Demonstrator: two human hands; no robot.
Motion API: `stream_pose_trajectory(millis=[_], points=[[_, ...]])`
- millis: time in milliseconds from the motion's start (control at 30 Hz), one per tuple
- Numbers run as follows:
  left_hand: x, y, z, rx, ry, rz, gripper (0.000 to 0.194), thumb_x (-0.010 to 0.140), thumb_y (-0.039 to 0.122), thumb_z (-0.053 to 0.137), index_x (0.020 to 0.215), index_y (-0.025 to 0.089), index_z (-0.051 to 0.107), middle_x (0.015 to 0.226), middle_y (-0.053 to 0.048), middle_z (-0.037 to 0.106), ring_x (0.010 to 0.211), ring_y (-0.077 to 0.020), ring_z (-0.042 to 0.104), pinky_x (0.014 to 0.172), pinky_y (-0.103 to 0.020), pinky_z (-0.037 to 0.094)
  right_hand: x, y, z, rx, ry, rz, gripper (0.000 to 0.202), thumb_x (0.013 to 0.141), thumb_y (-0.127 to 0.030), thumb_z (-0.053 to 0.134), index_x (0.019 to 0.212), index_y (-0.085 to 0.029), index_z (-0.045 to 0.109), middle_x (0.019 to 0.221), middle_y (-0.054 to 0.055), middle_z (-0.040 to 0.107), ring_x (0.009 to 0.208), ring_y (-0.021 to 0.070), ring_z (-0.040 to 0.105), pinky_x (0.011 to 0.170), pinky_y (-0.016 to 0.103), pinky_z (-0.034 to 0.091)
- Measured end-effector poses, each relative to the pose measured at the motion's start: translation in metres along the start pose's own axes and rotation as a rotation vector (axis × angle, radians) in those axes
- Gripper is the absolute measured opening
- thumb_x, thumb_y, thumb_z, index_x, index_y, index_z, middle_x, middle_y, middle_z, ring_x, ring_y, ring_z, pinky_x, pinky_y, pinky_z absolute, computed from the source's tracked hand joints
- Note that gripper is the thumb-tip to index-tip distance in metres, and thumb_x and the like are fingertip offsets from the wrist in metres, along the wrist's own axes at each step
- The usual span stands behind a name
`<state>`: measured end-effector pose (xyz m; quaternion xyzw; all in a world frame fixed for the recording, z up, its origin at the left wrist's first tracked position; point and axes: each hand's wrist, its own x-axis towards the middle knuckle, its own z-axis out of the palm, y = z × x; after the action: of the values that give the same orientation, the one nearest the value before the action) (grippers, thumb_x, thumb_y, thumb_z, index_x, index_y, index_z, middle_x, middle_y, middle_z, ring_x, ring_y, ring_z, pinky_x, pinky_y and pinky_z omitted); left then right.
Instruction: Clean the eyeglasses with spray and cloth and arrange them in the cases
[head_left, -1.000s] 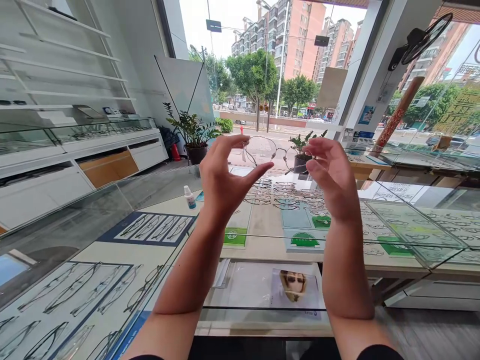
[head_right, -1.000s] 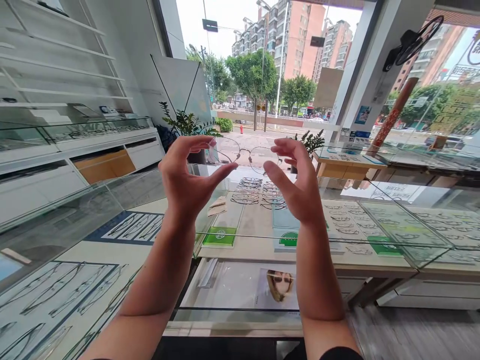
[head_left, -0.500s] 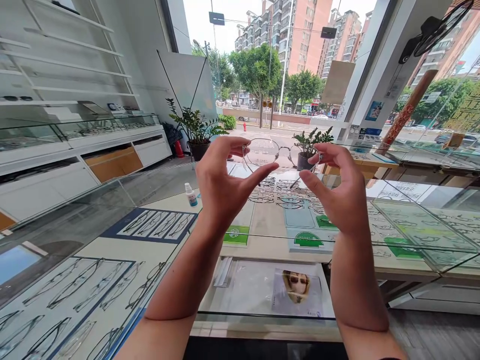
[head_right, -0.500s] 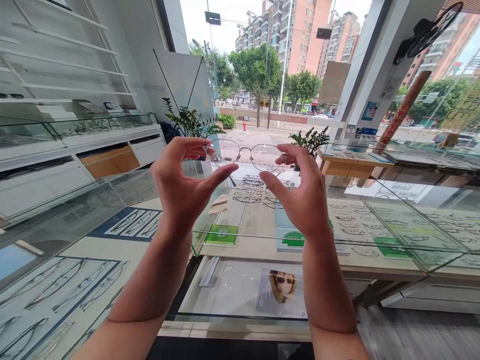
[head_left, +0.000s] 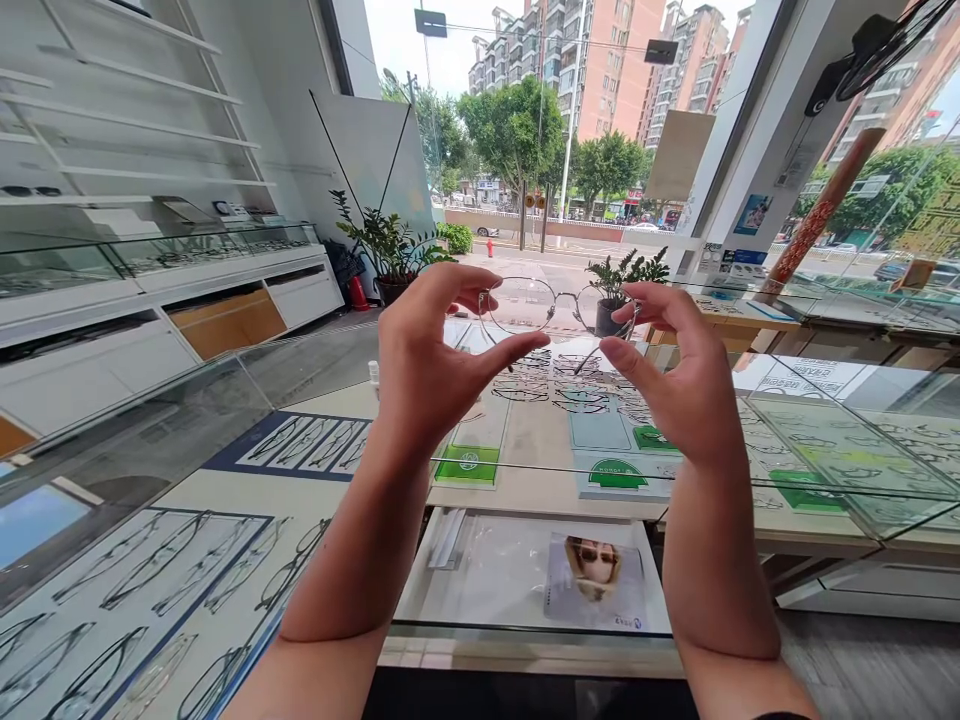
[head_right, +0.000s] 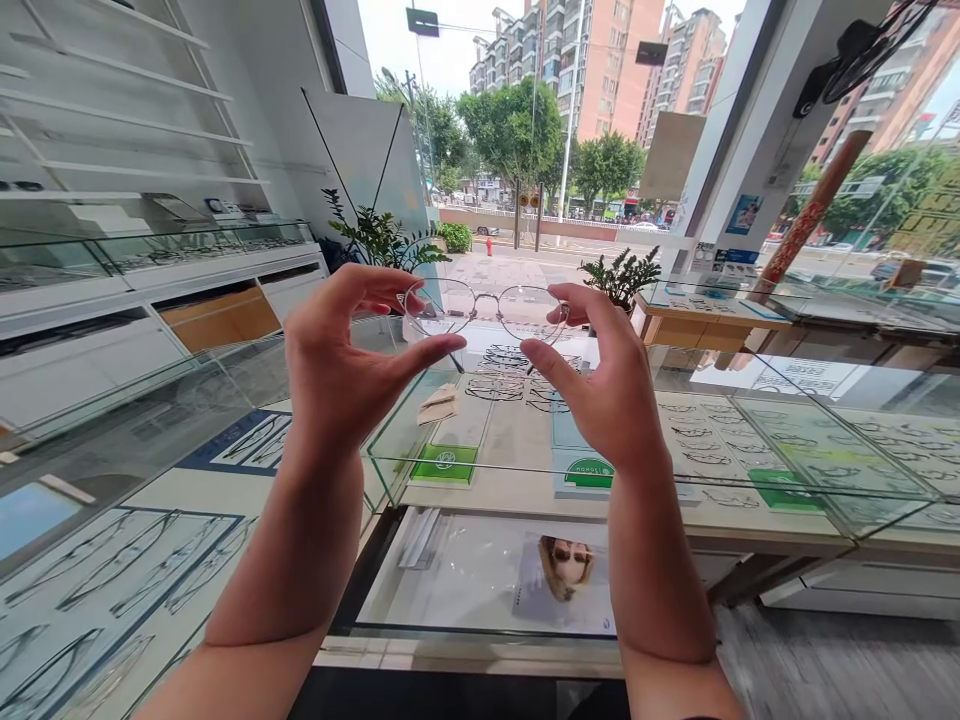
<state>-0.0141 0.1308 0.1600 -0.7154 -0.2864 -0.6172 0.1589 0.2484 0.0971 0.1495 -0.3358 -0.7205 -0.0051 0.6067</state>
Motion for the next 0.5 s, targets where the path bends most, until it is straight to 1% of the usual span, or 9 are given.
stream_pose_trajectory(millis=[233, 367, 500], points=[[0.002, -0.001, -0.007, -0.017, -0.049, 0.015, 0.064, 0.087, 0.081, 0.084, 0.120, 0.027, 0.073, 0.102, -0.003, 0.079, 0.093, -0.0229, 0.077, 0.089, -0.039, 0.067, 0.001, 0.004, -0.002, 0.063, -0.020, 0.009, 0.045, 0.102, -0.054, 0.082, 0.143, -0.037, 0.072, 0.126, 0.005, 0.078, 0.122, 0.0275, 0.074, 0.118, 0.053, 0.060], [0.002, 0.001, -0.007, -0.059, -0.067, 0.001, 0.062, 0.089, 0.080, 0.083, 0.121, 0.027, 0.074, 0.104, -0.003, 0.080, 0.092, -0.0224, 0.077, 0.089, -0.039, 0.067, 0.002, 0.013, -0.003, 0.138, -0.044, 0.039, 0.046, 0.102, -0.053, 0.083, 0.144, -0.038, 0.071, 0.126, 0.004, 0.077, 0.124, 0.0256, 0.074, 0.119, 0.050, 0.060], [0.001, 0.001, -0.005, -0.073, -0.087, -0.018, 0.062, 0.091, 0.080, 0.081, 0.123, 0.028, 0.074, 0.103, -0.003, 0.079, 0.091, -0.0223, 0.076, 0.089, -0.040, 0.067, 0.003, 0.020, -0.004, 0.183, -0.059, 0.053, 0.046, 0.102, -0.052, 0.083, 0.143, -0.037, 0.071, 0.125, 0.004, 0.076, 0.123, 0.0249, 0.074, 0.120, 0.051, 0.061]])
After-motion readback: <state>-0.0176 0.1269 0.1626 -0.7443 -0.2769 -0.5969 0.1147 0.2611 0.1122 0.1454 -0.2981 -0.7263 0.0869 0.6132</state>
